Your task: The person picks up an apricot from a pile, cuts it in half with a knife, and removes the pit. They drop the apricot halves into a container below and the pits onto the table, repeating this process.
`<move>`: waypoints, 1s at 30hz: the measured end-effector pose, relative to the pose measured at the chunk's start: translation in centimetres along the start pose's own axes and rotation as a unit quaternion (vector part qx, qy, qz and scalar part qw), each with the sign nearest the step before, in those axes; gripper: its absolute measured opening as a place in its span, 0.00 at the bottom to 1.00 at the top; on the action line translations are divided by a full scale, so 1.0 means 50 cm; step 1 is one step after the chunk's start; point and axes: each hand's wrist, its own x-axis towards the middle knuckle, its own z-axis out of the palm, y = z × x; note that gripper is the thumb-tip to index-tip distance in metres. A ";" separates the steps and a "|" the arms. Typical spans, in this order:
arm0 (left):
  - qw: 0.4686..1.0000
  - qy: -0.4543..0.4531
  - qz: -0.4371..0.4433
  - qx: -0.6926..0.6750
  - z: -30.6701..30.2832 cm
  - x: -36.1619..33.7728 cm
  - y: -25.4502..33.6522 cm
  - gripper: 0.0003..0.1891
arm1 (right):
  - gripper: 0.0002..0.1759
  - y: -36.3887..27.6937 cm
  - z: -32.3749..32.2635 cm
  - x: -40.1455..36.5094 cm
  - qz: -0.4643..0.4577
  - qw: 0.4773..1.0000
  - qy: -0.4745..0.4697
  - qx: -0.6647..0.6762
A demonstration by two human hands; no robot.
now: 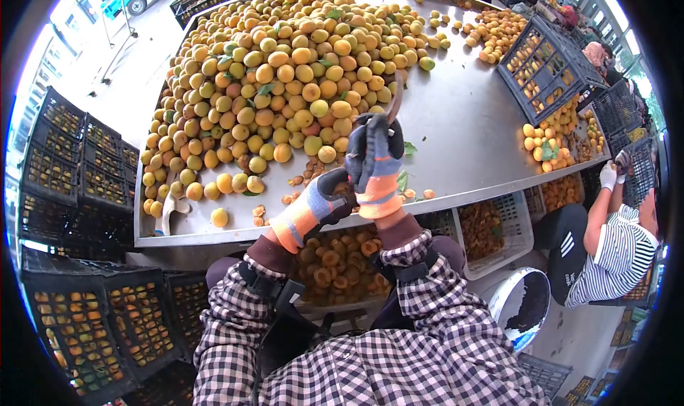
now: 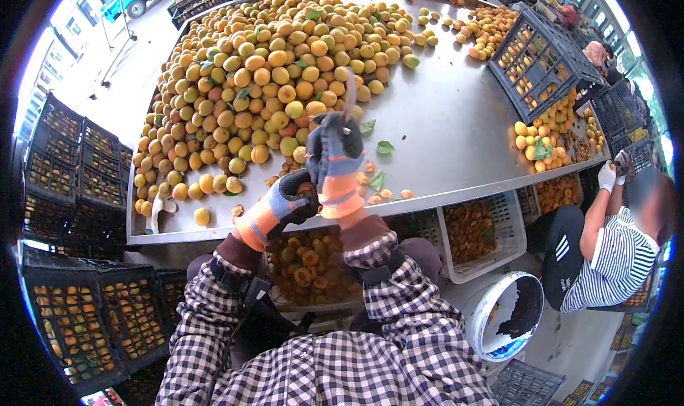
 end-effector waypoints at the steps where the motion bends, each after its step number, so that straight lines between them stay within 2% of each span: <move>1: 1.000 -0.001 0.001 -0.001 0.000 0.002 -0.004 0.26 | 0.15 -0.005 0.002 0.003 -0.010 0.999 0.040 -0.027; 3: 0.992 0.030 0.030 0.119 -0.002 0.009 -0.022 0.25 | 0.15 0.003 -0.016 0.013 0.012 0.998 0.060 0.000; 4: 0.992 0.029 0.031 0.120 -0.004 0.018 -0.038 0.25 | 0.16 0.005 -0.022 0.018 0.035 0.996 0.079 0.028; 6: 0.947 0.045 0.237 0.210 -0.007 0.036 -0.068 0.26 | 0.17 0.006 -0.025 0.028 0.054 0.991 0.118 0.019; 8: 0.948 0.053 0.233 0.211 -0.006 0.034 -0.071 0.27 | 0.18 0.017 -0.034 0.037 0.079 0.979 0.187 0.014; 10: 0.948 0.062 0.229 0.213 -0.010 0.038 -0.072 0.28 | 0.17 0.024 -0.046 0.040 0.091 0.978 0.187 0.017; 12: 0.914 0.089 0.197 0.344 -0.021 0.048 -0.075 0.28 | 0.17 0.044 -0.067 0.053 0.156 0.961 0.218 0.072; 14: 0.901 0.111 0.221 0.358 -0.023 0.054 -0.077 0.27 | 0.17 0.050 -0.069 0.062 0.139 0.962 0.225 0.066; 16: 0.887 0.127 0.242 0.372 -0.018 0.051 -0.061 0.25 | 0.16 0.054 -0.073 0.070 0.043 0.975 0.211 0.051; 18: 0.848 0.179 0.086 0.491 -0.004 0.041 -0.007 0.20 | 0.12 0.027 -0.065 0.074 0.019 0.978 0.201 0.052; 19: 0.798 0.219 0.097 0.553 -0.016 0.044 -0.016 0.14 | 0.11 0.015 -0.065 0.078 -0.049 0.985 0.164 -0.014; 21: 0.792 0.237 0.125 0.549 -0.026 0.037 -0.035 0.13 | 0.08 0.023 -0.075 0.092 -0.185 0.968 0.098 -0.135; 22: 0.784 0.254 0.153 0.545 -0.021 0.030 -0.028 0.12 | 0.08 0.012 -0.069 0.088 -0.187 0.968 0.099 -0.134; 23: 0.827 0.214 0.149 0.498 -0.016 0.020 -0.017 0.14 | 0.09 -0.005 -0.065 0.079 -0.187 0.967 0.081 -0.151; 24: 0.826 0.213 0.150 0.499 -0.006 0.010 -0.014 0.14 | 0.09 -0.017 -0.064 0.073 -0.186 0.966 0.063 -0.168; 25: 0.902 0.129 0.173 0.373 0.009 0.001 -0.018 0.18 | 0.09 -0.018 -0.070 0.072 -0.209 0.965 0.055 -0.145; 26: 0.952 0.040 0.191 0.236 0.027 -0.009 -0.023 0.21 | 0.09 -0.031 -0.066 0.065 -0.210 0.965 0.056 -0.145; 28: 0.970 -0.025 0.137 0.198 0.084 -0.036 -0.044 0.24 | 0.09 -0.057 -0.059 0.050 -0.145 0.978 0.074 -0.133; 30: 0.922 -0.059 0.217 0.316 0.123 -0.056 -0.041 0.24 | 0.09 -0.061 -0.064 0.043 -0.152 0.978 0.068 -0.126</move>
